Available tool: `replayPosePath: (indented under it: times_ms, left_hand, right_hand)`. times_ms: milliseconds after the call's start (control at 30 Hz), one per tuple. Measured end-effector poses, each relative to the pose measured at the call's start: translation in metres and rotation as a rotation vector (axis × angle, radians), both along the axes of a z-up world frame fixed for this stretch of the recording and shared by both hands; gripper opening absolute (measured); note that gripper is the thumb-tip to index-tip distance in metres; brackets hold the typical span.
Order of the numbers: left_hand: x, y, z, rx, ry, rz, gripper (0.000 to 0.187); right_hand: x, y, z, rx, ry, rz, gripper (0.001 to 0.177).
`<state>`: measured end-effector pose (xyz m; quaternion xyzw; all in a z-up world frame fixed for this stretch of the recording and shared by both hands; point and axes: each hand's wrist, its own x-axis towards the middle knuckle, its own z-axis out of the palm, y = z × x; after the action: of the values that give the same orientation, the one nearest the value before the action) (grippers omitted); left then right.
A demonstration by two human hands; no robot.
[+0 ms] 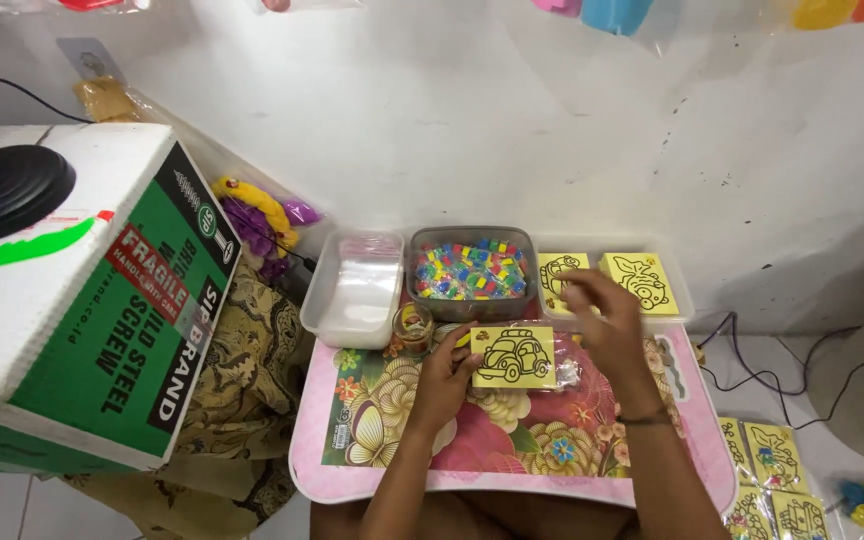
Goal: The person places a sticker card into a small plastic bag by hand and then organizes multiple packaged sticker cards on the floor.
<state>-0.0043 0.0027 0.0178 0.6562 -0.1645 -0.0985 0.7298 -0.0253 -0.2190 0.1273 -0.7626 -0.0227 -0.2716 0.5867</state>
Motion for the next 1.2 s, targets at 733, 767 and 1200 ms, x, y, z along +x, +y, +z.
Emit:
replayPosePath:
  times_ms: [733,767,1200]
  left_hand:
    - [0.004,-0.002,0.004,-0.017,0.144,0.014,0.049]
    - [0.004,-0.002,0.003,-0.014,0.145,0.017,0.049]
    - [0.001,-0.001,0.012,-0.064,0.154,-0.004,0.051]
  right_hand:
    - [0.113,0.074,-0.032,-1.053,0.38,0.37,0.043]
    - [0.113,0.075,-0.033,-1.02,0.384,0.357,0.044]
    - [0.12,0.066,-0.041,-0.925,0.526,0.133,0.05]
